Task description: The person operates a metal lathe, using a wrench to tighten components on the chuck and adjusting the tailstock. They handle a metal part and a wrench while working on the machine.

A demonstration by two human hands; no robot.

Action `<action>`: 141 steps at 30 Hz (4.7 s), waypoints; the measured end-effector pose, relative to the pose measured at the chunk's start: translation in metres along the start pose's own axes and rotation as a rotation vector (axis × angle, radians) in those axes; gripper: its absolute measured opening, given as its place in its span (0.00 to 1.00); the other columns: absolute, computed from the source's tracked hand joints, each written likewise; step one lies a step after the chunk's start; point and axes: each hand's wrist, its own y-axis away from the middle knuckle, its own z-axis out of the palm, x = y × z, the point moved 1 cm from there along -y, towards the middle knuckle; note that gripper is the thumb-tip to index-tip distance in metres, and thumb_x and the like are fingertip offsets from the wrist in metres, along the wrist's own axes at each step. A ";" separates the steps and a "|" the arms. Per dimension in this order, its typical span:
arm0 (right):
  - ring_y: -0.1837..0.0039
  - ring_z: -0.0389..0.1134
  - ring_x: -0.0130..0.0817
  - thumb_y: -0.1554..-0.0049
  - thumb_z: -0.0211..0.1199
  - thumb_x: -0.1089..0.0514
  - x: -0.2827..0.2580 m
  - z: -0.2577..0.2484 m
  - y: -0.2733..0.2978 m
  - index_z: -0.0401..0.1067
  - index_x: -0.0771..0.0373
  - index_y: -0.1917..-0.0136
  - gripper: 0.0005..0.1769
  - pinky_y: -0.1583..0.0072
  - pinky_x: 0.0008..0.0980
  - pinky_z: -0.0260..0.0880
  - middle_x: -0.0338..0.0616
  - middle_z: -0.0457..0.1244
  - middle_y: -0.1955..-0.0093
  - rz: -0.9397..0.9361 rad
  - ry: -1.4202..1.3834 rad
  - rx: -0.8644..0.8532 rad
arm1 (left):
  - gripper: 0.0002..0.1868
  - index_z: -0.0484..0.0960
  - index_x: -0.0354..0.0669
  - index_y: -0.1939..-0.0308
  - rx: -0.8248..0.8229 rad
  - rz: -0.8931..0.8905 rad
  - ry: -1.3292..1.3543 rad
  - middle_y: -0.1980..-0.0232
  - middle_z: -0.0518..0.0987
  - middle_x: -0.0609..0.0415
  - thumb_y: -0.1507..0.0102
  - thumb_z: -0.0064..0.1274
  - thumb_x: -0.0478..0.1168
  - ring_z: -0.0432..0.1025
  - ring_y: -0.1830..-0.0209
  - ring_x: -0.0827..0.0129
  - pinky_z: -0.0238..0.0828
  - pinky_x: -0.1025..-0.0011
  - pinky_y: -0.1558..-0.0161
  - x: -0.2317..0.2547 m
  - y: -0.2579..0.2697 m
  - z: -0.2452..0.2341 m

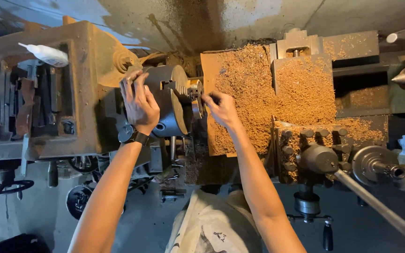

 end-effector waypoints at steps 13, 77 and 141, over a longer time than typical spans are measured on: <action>0.61 0.66 0.26 0.39 0.66 0.51 0.004 -0.004 -0.008 0.74 0.64 0.49 0.14 0.60 0.27 0.69 0.40 0.67 0.59 0.080 -0.260 -0.170 | 0.17 0.76 0.34 0.41 0.011 -0.004 0.029 0.39 0.73 0.40 0.34 0.43 0.27 0.66 0.37 0.42 0.62 0.48 0.34 -0.003 0.000 -0.001; 0.64 0.63 0.26 0.38 0.60 0.48 -0.019 -0.010 -0.011 0.76 0.59 0.46 0.14 0.62 0.27 0.66 0.40 0.68 0.60 0.372 -0.118 -0.180 | 0.11 0.78 0.40 0.48 0.016 -0.025 -0.004 0.45 0.76 0.46 0.34 0.47 0.30 0.66 0.41 0.45 0.63 0.50 0.40 -0.001 0.000 -0.005; 0.54 0.67 0.33 0.37 0.61 0.53 0.028 -0.010 -0.030 0.71 0.69 0.42 0.17 0.52 0.34 0.71 0.44 0.68 0.55 0.253 0.056 -0.195 | 0.12 0.79 0.39 0.48 -0.180 -0.240 0.689 0.57 0.82 0.42 0.35 0.51 0.33 0.78 0.60 0.52 0.77 0.62 0.60 0.028 0.222 0.073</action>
